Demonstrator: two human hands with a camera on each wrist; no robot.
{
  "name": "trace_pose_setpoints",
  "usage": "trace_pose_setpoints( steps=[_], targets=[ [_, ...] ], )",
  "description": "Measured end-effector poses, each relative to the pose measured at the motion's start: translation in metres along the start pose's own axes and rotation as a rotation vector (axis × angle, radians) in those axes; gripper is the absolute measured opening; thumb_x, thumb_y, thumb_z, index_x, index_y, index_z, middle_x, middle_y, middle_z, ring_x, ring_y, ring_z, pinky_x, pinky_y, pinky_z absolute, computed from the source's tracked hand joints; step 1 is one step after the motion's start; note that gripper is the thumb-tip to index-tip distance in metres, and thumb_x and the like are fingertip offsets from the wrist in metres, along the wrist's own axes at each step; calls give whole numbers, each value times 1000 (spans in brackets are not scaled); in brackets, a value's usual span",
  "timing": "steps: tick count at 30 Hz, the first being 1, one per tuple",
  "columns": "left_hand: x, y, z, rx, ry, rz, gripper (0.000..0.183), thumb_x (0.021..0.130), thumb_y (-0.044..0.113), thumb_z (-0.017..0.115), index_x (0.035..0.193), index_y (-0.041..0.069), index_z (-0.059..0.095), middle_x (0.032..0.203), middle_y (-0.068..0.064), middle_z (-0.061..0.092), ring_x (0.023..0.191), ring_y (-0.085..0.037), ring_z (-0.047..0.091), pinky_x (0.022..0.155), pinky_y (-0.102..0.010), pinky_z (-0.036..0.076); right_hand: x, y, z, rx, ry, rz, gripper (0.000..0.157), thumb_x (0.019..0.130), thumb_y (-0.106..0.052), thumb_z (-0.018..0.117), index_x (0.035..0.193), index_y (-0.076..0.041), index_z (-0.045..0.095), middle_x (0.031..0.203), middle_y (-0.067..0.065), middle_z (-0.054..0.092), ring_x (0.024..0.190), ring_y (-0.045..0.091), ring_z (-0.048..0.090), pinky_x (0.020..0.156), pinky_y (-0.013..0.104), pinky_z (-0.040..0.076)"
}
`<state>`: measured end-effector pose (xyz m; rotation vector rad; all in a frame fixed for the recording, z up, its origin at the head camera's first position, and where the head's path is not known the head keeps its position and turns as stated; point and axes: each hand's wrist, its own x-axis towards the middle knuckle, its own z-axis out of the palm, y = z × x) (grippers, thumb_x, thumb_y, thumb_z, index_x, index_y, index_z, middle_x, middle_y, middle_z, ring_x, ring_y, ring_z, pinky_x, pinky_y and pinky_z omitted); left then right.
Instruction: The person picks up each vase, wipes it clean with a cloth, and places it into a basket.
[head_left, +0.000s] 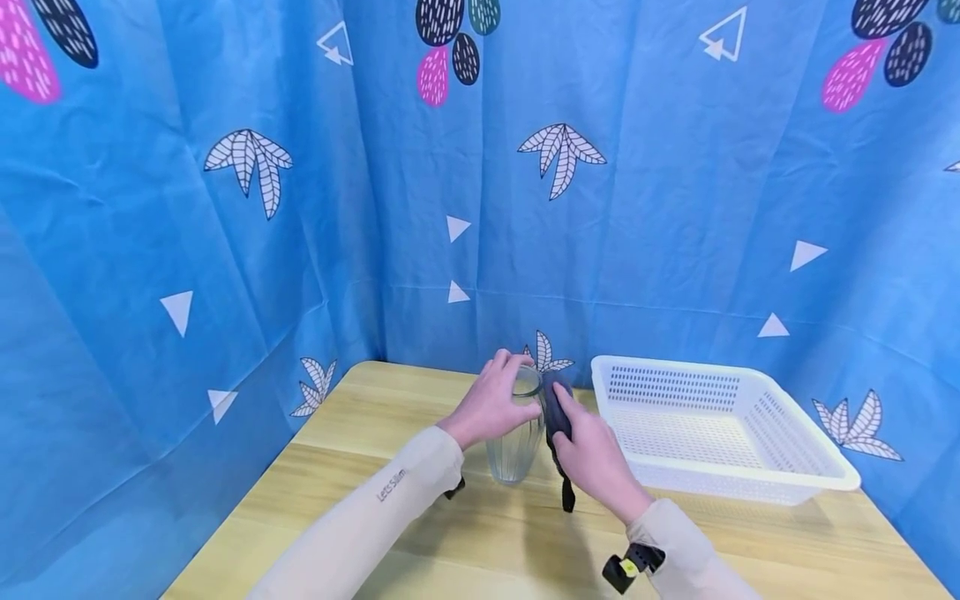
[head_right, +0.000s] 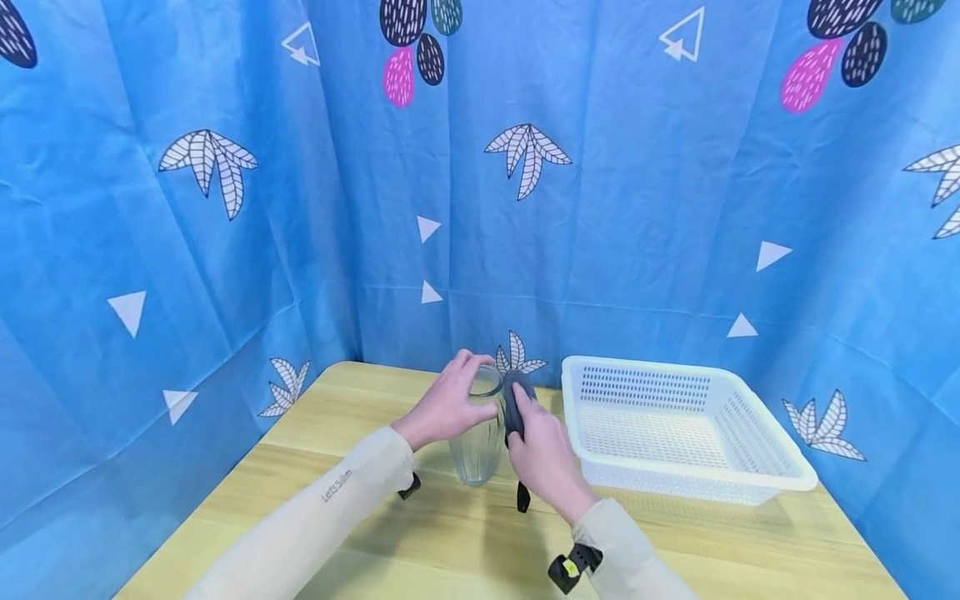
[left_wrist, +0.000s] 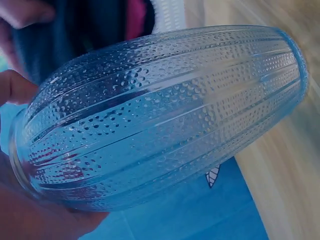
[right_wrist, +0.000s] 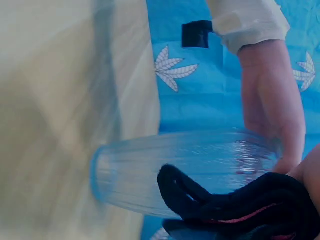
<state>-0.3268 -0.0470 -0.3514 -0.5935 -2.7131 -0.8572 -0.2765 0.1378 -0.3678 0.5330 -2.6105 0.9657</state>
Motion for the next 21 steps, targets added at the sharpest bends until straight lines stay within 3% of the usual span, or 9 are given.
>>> trace_pose_setpoints(
  steps=[5,12,16,19,21],
  targets=[
    [3,-1,2,-23,0,19,71,80,35,70,144,18,47,130,-3,49,122,-21,47,102,-41,44,11,-3,2,-34,42,-44,71,88,-1,61,155,-5,38,144,34,48,126,48,54,96,58,48],
    [4,1,1,-49,8,22,73,78,35,73,144,16,48,130,-2,50,125,-21,47,104,-42,44,17,12,20,-38,-44,87,73,89,-2,59,157,-3,32,147,29,48,125,44,57,98,53,49],
    [5,-1,2,-68,20,18,71,78,35,73,143,19,48,133,2,49,125,-19,47,104,-43,45,13,23,33,-35,-117,138,70,89,-2,57,155,-1,35,133,28,60,104,35,67,81,46,54],
    [4,-3,3,-95,24,19,68,79,35,72,142,20,49,133,4,49,126,-19,46,103,-44,45,7,32,45,-8,-179,150,68,88,-1,56,153,3,37,116,26,67,84,26,65,69,39,51],
    [3,-5,4,-110,25,24,67,80,34,71,141,19,49,133,3,49,127,-19,46,104,-45,45,3,36,52,-11,-227,146,68,87,-2,56,151,6,37,116,26,68,81,24,63,66,36,49]
  ],
)
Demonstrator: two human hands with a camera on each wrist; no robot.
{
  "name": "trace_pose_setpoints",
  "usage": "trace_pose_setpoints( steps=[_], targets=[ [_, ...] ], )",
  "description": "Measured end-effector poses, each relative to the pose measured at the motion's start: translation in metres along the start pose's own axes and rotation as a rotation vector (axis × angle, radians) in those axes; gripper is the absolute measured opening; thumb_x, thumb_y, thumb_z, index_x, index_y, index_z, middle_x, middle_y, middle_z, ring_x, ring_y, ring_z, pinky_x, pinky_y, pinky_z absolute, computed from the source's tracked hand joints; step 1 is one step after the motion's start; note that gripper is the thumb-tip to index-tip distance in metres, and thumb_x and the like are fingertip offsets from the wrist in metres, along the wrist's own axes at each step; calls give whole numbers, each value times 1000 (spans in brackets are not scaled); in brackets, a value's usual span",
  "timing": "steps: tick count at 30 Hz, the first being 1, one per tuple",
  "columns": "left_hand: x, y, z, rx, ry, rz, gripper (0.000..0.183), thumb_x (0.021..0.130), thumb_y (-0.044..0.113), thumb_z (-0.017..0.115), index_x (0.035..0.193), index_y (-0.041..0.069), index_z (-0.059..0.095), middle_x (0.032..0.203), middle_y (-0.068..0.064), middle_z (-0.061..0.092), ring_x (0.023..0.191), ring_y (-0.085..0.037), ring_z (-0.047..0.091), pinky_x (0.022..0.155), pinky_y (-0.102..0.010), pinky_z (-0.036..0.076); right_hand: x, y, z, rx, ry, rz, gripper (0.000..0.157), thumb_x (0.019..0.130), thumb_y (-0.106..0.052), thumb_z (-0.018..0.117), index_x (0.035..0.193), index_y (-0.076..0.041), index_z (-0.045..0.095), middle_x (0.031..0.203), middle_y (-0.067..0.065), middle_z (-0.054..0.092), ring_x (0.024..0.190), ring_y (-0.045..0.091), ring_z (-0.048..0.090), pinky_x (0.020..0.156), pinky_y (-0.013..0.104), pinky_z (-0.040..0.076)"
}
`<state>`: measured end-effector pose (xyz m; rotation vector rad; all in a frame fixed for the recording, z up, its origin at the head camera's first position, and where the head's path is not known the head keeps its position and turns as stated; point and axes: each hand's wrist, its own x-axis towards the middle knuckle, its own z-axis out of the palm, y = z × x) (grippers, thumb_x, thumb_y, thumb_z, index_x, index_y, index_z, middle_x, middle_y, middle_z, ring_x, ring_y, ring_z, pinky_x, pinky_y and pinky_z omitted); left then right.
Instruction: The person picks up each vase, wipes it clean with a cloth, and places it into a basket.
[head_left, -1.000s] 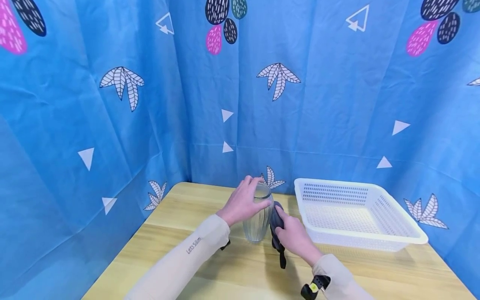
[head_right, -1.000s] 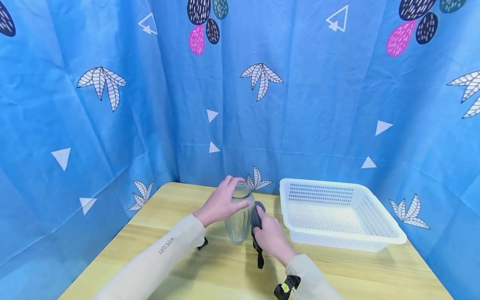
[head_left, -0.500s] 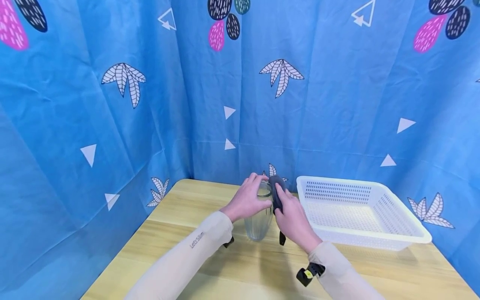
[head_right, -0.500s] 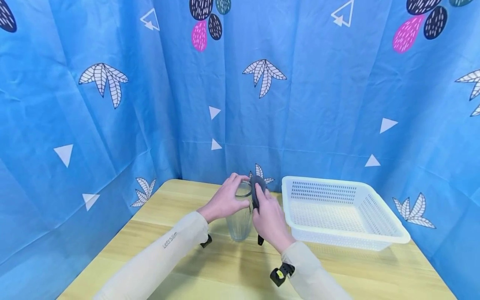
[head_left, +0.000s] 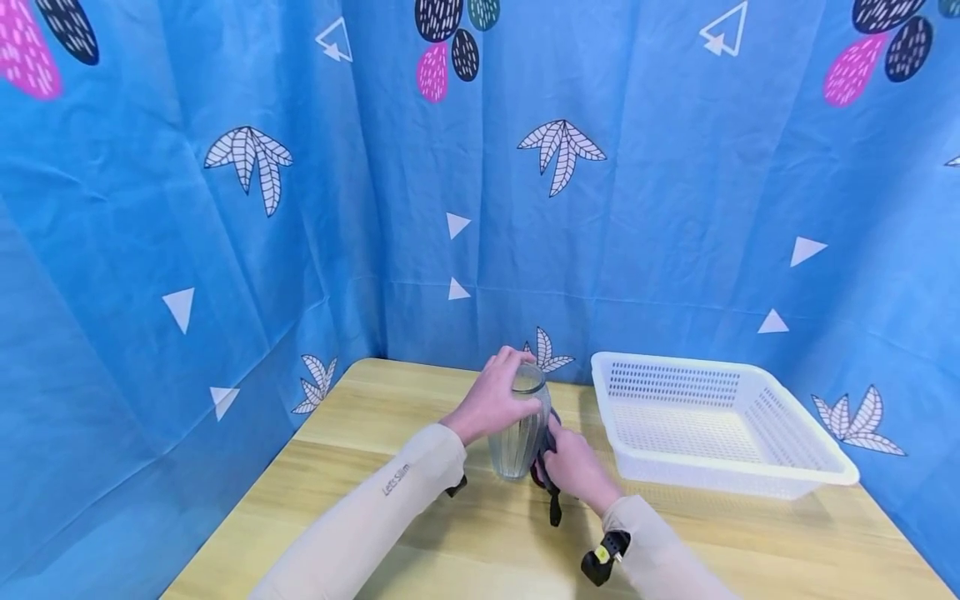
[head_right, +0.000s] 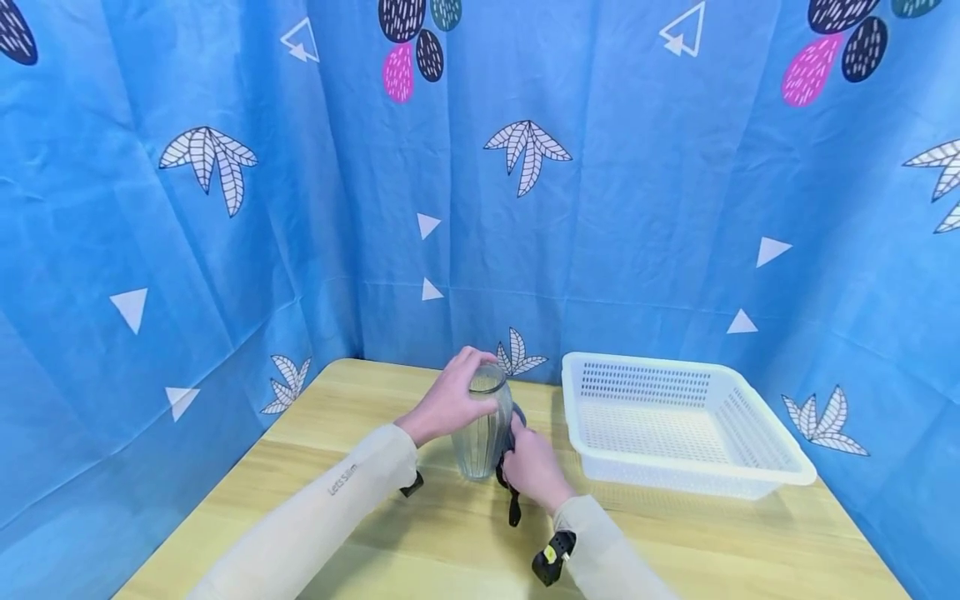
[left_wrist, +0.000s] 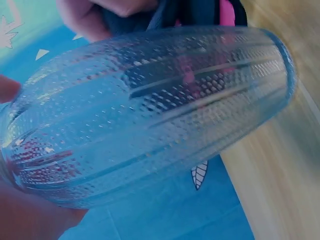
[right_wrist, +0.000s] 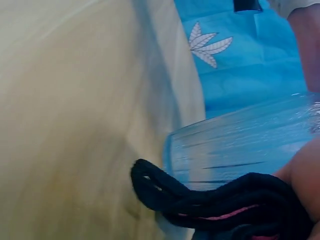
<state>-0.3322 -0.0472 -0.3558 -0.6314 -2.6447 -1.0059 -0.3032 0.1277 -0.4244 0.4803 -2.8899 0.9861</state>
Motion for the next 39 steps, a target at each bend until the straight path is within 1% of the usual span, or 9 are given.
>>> trace_pose_setpoints(
  steps=[6,11,14,18,23,25,29,32,39],
  targets=[
    [-2,-4,1,-3,-1,18,64,88,47,70,142,17,49,135,2,49,128,-20,48,106,-43,44,-6,5,6,-19,-66,-25,68,85,-1,60,147,13,38,124,34,63,78,26,62,63,34,47],
    [0,-2,2,31,-15,-10,73,88,57,67,147,20,43,128,2,40,112,-15,51,95,-38,50,-13,-1,-11,64,-79,53,67,88,-1,56,152,5,37,127,31,62,61,23,57,57,35,45],
    [0,-1,1,45,-9,-26,76,87,58,68,148,21,41,123,1,39,103,-16,52,87,-35,51,-15,-7,-20,93,-85,85,69,90,-3,54,156,-1,33,104,26,69,45,18,45,48,33,41],
    [-1,0,-2,87,26,-15,76,86,58,70,147,20,45,127,1,46,106,-17,55,91,-37,50,-18,-17,-32,80,-33,56,69,90,-3,55,156,-2,33,75,14,60,46,15,41,49,31,39],
    [-2,5,-4,114,3,-13,70,88,52,71,145,20,48,137,-1,51,122,-21,53,104,-43,45,-22,-28,-52,71,61,9,70,90,-3,56,156,-6,35,117,28,67,60,18,57,57,34,46],
    [-1,9,-4,96,-23,-10,67,89,49,71,146,21,47,138,-2,51,125,-20,51,106,-44,44,-23,-31,-60,54,112,-29,69,90,-3,56,156,-8,35,137,27,58,75,22,64,66,38,51],
    [2,15,0,52,-50,9,65,89,40,70,146,20,47,138,-5,51,127,-22,48,106,-44,43,-19,-35,-70,7,209,-120,69,90,-2,57,156,-8,36,150,23,48,115,37,63,92,50,51],
    [4,16,2,52,-48,14,66,86,37,70,145,19,48,136,-6,51,127,-23,46,105,-44,43,-12,-35,-70,-32,218,-148,70,90,-1,58,156,-6,36,150,26,46,130,43,53,102,56,46],
    [1,11,5,57,-25,3,70,81,35,70,145,17,47,135,-2,51,126,-22,45,103,-43,44,2,-20,-45,-70,150,-75,72,88,0,58,155,-1,34,134,30,58,118,42,61,94,54,50]
  ],
)
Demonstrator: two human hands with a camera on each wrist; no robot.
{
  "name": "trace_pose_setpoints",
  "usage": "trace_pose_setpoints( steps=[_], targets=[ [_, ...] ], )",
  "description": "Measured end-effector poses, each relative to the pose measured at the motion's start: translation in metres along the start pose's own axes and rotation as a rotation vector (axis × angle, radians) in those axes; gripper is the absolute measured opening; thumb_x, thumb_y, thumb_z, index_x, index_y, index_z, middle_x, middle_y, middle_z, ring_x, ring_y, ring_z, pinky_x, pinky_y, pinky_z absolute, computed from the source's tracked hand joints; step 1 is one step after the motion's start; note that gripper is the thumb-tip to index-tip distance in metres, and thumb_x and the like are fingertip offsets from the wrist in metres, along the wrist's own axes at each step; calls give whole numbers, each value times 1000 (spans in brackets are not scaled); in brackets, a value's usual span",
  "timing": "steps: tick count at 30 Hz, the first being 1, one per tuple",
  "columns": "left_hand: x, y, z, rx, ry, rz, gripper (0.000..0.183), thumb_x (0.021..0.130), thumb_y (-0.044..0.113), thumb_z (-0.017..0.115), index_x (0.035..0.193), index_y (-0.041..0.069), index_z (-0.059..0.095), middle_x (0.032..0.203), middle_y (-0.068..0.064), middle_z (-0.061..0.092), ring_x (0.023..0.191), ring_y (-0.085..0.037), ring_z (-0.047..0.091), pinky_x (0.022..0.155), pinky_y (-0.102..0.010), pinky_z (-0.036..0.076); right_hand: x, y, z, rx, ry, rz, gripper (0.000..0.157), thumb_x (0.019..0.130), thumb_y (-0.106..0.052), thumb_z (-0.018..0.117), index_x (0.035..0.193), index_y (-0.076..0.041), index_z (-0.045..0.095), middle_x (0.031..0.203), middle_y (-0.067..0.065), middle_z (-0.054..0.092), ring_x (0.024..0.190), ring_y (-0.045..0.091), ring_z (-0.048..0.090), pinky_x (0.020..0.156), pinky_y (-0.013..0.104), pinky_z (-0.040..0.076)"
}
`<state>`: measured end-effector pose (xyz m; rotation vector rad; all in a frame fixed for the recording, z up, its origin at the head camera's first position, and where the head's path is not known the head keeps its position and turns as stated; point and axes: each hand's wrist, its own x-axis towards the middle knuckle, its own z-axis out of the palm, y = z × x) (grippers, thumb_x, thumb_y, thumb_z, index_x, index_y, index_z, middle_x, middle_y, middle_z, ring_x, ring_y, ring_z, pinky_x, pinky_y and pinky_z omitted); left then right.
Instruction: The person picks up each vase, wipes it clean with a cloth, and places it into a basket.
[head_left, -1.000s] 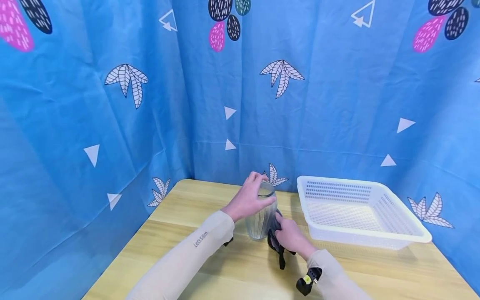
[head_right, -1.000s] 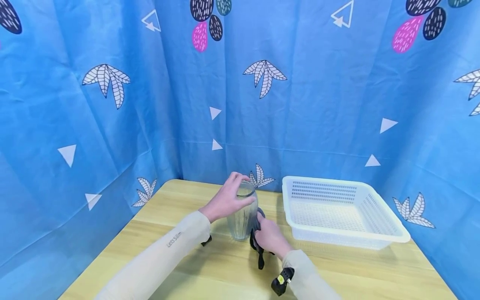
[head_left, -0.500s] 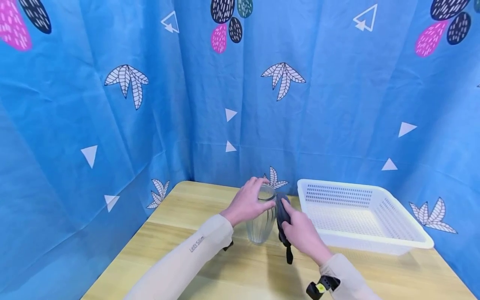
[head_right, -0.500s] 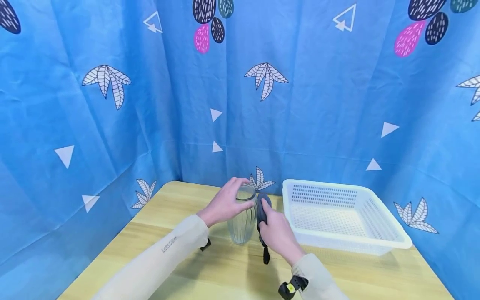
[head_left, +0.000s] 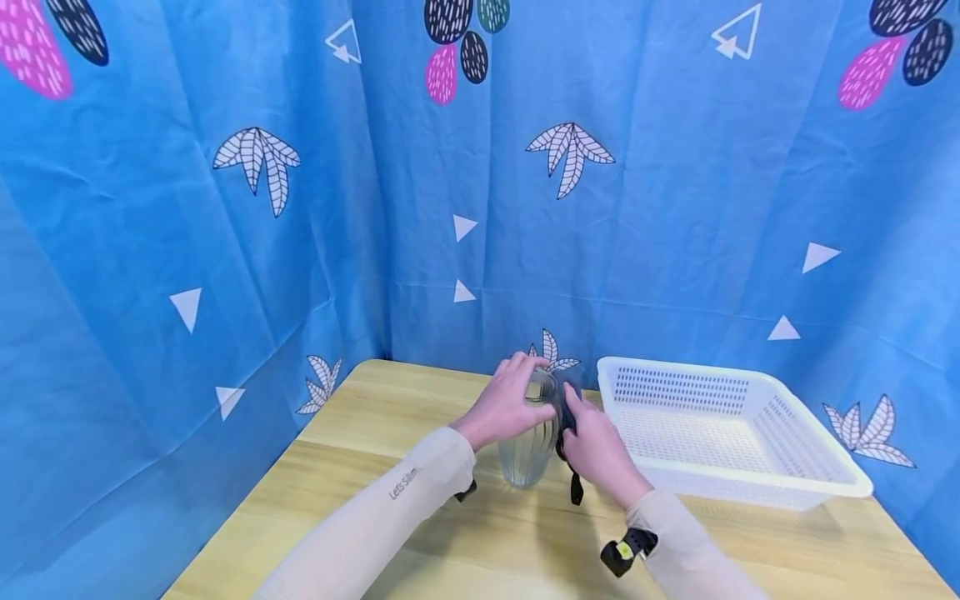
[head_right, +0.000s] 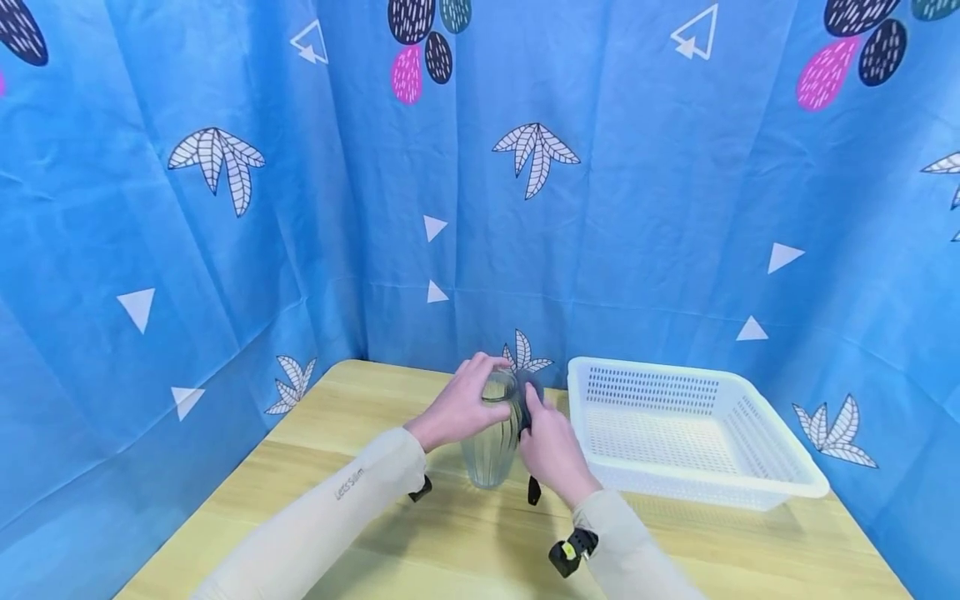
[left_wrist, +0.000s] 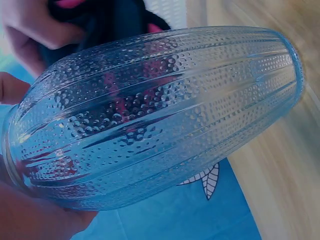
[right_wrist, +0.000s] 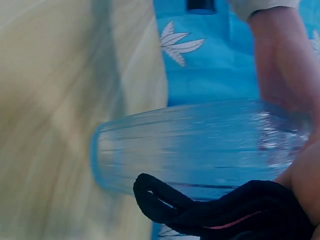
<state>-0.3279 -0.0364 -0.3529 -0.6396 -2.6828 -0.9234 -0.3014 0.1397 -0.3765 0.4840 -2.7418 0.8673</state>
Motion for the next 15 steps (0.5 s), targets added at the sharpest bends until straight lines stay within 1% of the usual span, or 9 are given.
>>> trace_pose_setpoints(
  steps=[2,4,6,8,11,13,15],
  targets=[
    [-2,-1,1,2,-7,-3,70,82,37,70,145,17,46,136,0,50,128,-22,44,105,-43,44,-3,6,10,2,-8,19,70,87,1,59,154,1,37,129,30,62,109,39,65,89,52,53],
    [-4,-1,1,2,-10,-6,70,83,38,70,145,18,46,136,1,50,129,-22,44,105,-44,44,-6,11,20,-3,-22,36,68,85,1,59,151,0,42,118,27,67,96,34,68,80,49,54],
    [-6,-2,2,1,-5,-5,69,86,41,69,146,18,46,137,2,50,130,-22,44,107,-45,43,-10,16,29,-7,-48,42,63,83,2,60,145,0,50,107,23,70,86,30,67,73,47,54],
    [-6,-2,2,16,1,-3,69,88,45,68,147,18,45,139,2,50,131,-21,44,108,-45,42,-14,20,37,-14,-89,42,56,82,1,60,138,-1,56,100,21,71,79,27,66,69,46,53],
    [-6,-2,1,58,8,0,71,90,50,65,149,17,43,140,1,48,129,-20,44,105,-44,43,-18,25,45,-19,-158,44,56,82,0,61,139,0,55,105,23,71,77,26,64,67,43,51],
    [-4,-1,2,103,12,-6,73,90,53,62,151,18,41,133,0,47,121,-19,45,98,-40,47,-20,27,46,-19,-183,41,60,83,0,61,142,2,52,113,27,69,80,27,64,68,42,51],
    [-3,0,2,160,20,-9,75,90,55,60,151,17,40,122,-1,43,110,-18,44,88,-35,48,-22,29,44,-10,-192,46,65,83,0,61,146,4,47,122,30,66,89,29,67,71,42,51]
  ],
)
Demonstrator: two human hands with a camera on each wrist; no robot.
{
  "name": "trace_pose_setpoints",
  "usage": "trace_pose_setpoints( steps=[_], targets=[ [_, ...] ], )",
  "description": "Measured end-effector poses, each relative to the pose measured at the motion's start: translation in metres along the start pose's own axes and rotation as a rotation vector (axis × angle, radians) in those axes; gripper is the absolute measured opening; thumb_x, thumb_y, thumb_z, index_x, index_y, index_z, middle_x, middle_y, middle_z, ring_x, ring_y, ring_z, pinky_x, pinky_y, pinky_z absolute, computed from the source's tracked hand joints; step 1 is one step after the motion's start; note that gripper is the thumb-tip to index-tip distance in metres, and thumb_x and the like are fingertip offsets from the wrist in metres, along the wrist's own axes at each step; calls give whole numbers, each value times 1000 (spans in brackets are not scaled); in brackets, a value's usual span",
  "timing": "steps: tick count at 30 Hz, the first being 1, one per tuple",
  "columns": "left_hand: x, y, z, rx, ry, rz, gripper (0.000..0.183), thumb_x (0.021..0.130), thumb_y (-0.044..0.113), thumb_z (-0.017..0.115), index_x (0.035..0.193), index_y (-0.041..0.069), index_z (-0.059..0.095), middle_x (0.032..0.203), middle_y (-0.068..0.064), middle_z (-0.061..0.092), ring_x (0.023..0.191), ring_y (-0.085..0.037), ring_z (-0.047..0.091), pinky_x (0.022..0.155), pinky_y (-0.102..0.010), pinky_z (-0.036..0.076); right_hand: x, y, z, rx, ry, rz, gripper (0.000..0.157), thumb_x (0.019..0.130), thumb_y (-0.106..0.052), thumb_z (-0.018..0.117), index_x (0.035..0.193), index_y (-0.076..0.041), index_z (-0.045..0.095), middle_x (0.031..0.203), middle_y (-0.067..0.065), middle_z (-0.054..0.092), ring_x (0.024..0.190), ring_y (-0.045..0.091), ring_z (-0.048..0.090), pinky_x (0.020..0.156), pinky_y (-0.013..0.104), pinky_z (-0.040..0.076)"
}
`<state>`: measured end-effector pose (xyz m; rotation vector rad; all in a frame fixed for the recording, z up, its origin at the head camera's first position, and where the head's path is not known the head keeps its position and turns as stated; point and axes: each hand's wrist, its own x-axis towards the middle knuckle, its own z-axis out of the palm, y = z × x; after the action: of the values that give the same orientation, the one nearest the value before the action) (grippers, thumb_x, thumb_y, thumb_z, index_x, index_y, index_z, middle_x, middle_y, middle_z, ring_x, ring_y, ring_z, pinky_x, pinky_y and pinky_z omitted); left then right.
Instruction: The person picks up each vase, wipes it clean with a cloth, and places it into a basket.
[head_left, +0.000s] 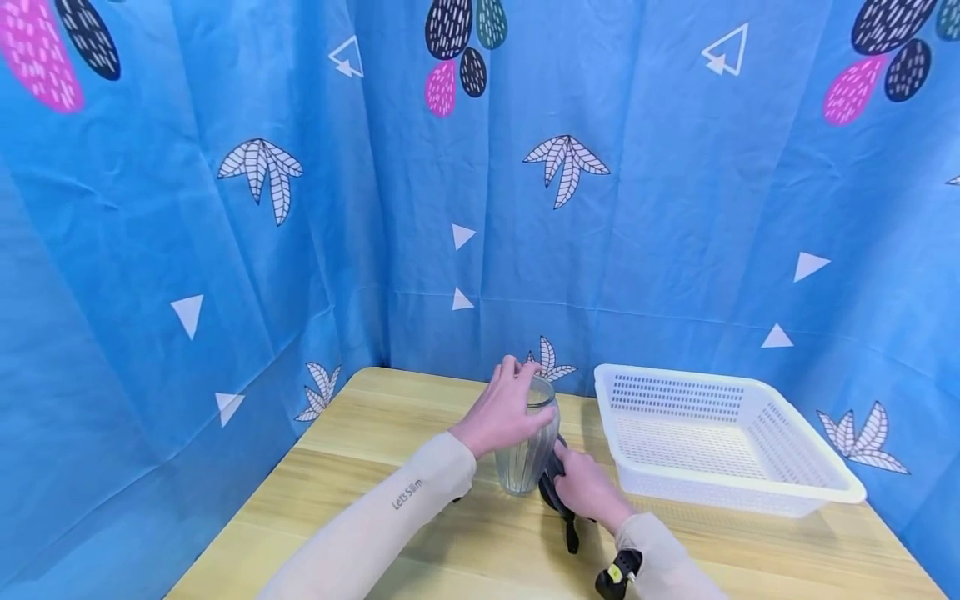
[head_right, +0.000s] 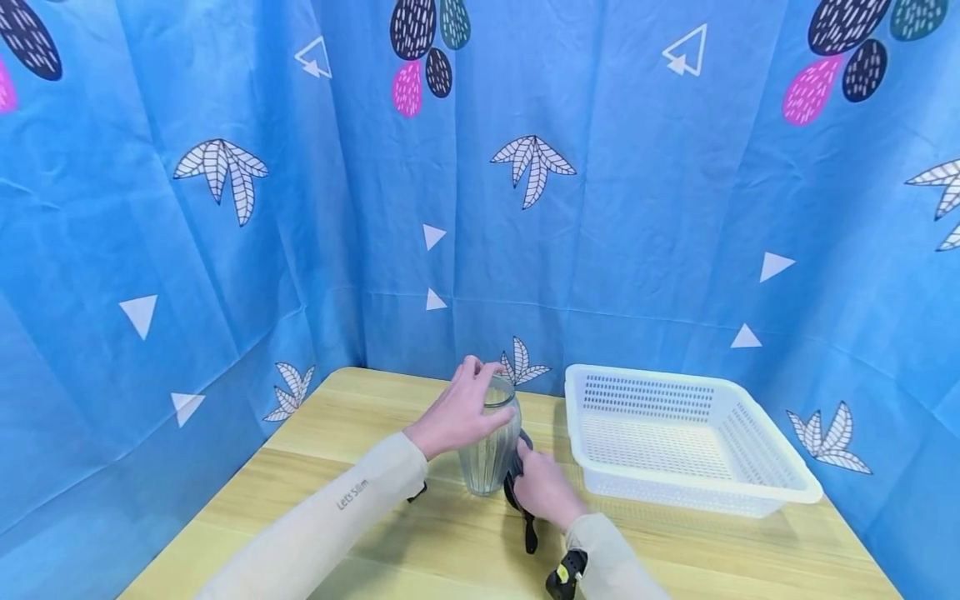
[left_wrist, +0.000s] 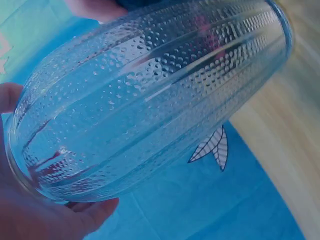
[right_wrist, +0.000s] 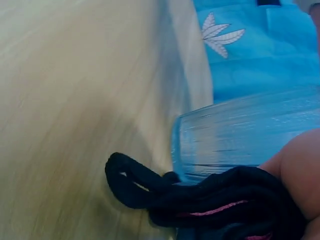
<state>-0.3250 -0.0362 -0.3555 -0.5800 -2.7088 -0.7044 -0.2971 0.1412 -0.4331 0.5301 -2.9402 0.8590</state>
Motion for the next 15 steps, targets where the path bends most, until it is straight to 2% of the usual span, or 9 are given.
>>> trace_pose_setpoints(
  steps=[2,3,6,9,11,15],
  targets=[
    [-1,-1,1,73,14,-4,75,89,59,58,150,18,41,112,-1,39,99,-17,41,80,-30,43,-1,0,-2,22,-2,9,66,84,0,61,148,4,45,125,31,64,95,29,66,74,42,51],
    [-1,-2,1,100,22,-6,75,89,61,58,149,18,42,109,0,39,96,-17,41,78,-29,41,-2,-1,-4,40,-3,17,66,85,0,60,149,4,44,127,31,63,92,29,67,72,41,51],
    [-3,-2,-1,146,40,-1,73,89,64,58,146,20,46,106,1,42,90,-16,41,76,-28,36,-6,-6,-12,76,6,45,67,87,-1,59,151,2,41,119,30,67,73,23,63,63,37,48],
    [-5,1,-5,95,22,-7,71,89,62,61,146,23,46,110,0,46,90,-16,45,78,-30,39,-9,-13,-23,101,32,48,68,89,-2,59,153,-1,39,104,26,70,54,17,50,55,33,42],
    [-6,3,-8,46,-6,-15,69,90,58,63,148,24,45,116,-1,48,94,-17,47,82,-33,42,-11,-20,-32,114,56,43,69,89,-2,59,154,-3,38,101,24,69,52,17,50,54,32,42],
    [-7,6,-11,-36,-51,-33,67,90,45,65,149,25,43,120,-1,46,102,-19,48,88,-37,44,-15,-31,-49,113,125,11,69,89,-3,58,155,-7,38,121,27,66,70,21,61,64,36,48]
  ],
)
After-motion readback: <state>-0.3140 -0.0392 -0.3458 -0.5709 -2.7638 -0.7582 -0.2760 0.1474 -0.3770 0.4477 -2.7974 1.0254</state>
